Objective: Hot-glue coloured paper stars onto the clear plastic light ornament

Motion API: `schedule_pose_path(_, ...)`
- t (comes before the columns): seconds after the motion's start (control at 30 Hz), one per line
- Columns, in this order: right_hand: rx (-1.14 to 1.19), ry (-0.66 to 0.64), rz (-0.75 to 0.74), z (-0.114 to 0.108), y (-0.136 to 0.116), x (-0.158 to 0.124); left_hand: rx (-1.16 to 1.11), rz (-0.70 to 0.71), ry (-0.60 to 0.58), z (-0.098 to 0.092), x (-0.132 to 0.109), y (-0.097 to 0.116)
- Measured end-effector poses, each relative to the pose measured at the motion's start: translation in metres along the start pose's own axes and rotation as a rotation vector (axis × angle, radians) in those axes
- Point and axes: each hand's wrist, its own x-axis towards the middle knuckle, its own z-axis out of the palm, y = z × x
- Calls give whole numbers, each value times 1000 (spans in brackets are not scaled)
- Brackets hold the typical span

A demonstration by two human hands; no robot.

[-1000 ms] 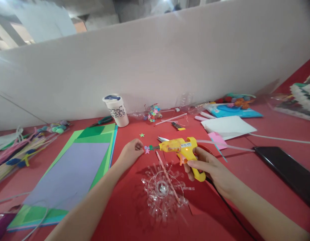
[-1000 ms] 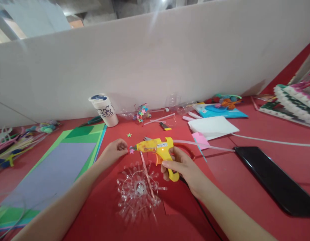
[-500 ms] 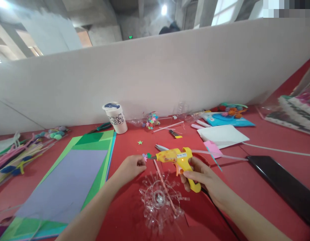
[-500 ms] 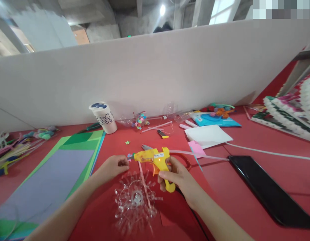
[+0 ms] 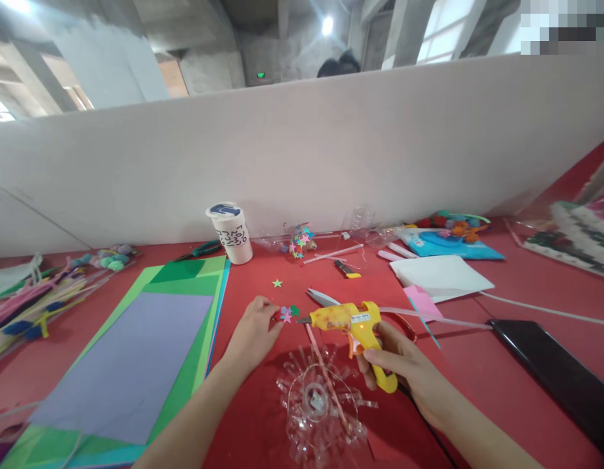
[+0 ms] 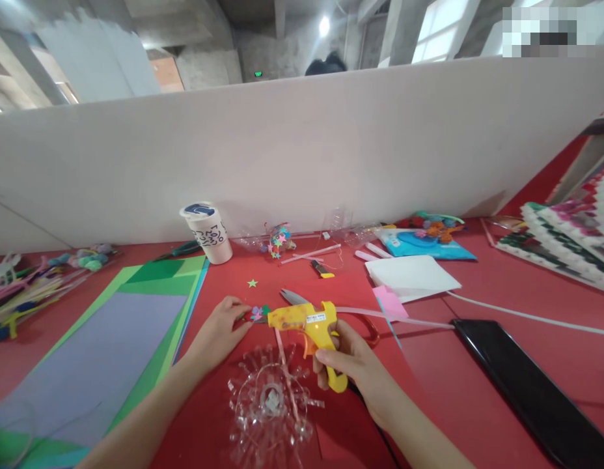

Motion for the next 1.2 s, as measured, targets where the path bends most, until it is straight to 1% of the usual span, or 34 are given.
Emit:
schedule_pose_path(0.1,-15,7,1,0,1,1,-8,-12,9,3,0,-3)
schedule_pose_path(0.23,-30,36,18,1,1,0,-37,-62,30,4,1,-8)
schedule_pose_path(0.37,-38,63,1,3,0,-3,-90,-70,27,5,1,-9)
schedule_pose_path(0.5,-44,90,-6,5,-3,-4,-185,-89,54,6,0,-8)
schedule_pose_path(0.63,-54,107,-10,6,-7,-3,-337,-157,71,4,3,-12)
schedule_pose_path(0.73,-69,117,-17,5,-10,-1,-499,-239,23,-1,6,-11)
schedule_pose_path(0.83,-83,117,-27,4,-14,2,-671,-311,-59,-8,5,-2)
schedule_pose_path(0.97,-72,117,-43,6,-15,5,-814,-330,-120,-15,3,14)
schedule_pose_path(1.07,-77,102,-36,9,-11,5,-815,-338,-111,-13,2,14)
schedule_pose_path(1.2,-99,95,-21,11,-7,1,-731,-359,-65,-7,3,3)
